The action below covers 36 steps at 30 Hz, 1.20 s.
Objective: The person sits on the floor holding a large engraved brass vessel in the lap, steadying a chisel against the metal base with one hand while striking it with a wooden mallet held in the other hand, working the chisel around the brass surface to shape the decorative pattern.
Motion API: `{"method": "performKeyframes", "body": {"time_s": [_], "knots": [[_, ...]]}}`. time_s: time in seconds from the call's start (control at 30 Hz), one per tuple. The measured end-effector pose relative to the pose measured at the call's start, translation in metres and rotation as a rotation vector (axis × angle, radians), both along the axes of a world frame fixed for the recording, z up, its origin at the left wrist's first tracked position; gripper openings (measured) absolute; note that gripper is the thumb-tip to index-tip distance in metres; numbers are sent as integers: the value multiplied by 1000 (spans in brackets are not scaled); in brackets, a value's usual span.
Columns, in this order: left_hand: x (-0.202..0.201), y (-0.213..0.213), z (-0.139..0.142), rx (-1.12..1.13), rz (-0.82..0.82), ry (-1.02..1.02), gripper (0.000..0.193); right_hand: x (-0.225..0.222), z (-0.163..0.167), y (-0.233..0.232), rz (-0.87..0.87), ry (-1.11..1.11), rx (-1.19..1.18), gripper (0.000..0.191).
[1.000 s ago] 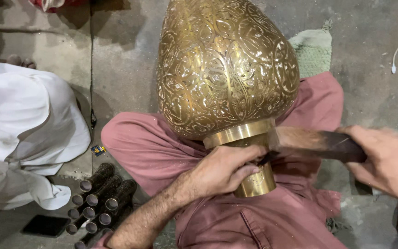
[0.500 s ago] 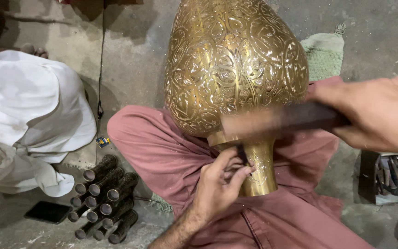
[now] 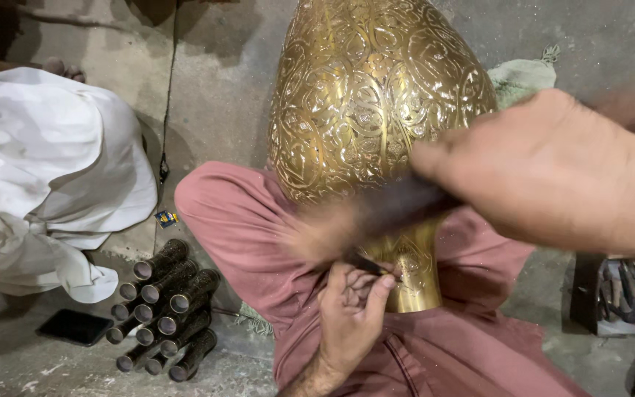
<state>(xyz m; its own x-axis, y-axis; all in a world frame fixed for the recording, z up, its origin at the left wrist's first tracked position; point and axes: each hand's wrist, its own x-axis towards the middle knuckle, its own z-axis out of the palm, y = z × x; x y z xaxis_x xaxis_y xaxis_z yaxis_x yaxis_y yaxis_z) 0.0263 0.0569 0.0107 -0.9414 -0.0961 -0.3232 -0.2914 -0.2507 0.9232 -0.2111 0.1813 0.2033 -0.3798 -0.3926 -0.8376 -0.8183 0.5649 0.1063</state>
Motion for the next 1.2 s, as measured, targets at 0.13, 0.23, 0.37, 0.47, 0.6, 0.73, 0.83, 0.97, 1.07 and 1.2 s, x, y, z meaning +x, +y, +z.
{"method": "performKeyframes", "body": {"time_s": [0.13,0.23,0.37,0.47,0.6,0.73,0.83,0.97,1.07,1.2], "knots": [[9,3,-1,-17,27,22,26,4,-2,3,-24,-61,-41,40],[11,5,-4,22,47,69,25,6,-8,10,24,-25,-19,33],[12,8,-7,33,93,33,29,6,-18,17,110,76,18,28],[15,11,-9,41,108,108,30,3,-20,16,152,136,-16,27],[18,16,-15,0,152,114,33,1,-9,7,-42,-39,-84,29],[18,17,-21,-68,133,70,32,6,5,0,231,58,-326,31],[16,13,-21,0,98,104,26,4,5,1,8,-69,-242,30],[9,3,-13,-332,-90,70,10,-3,-3,10,46,-75,-1,26],[-3,-1,-4,-22,-48,60,20,-6,-11,22,-100,-64,-57,28],[-23,-11,11,-301,-258,72,18,-2,-27,55,-260,-37,-82,27]]}}
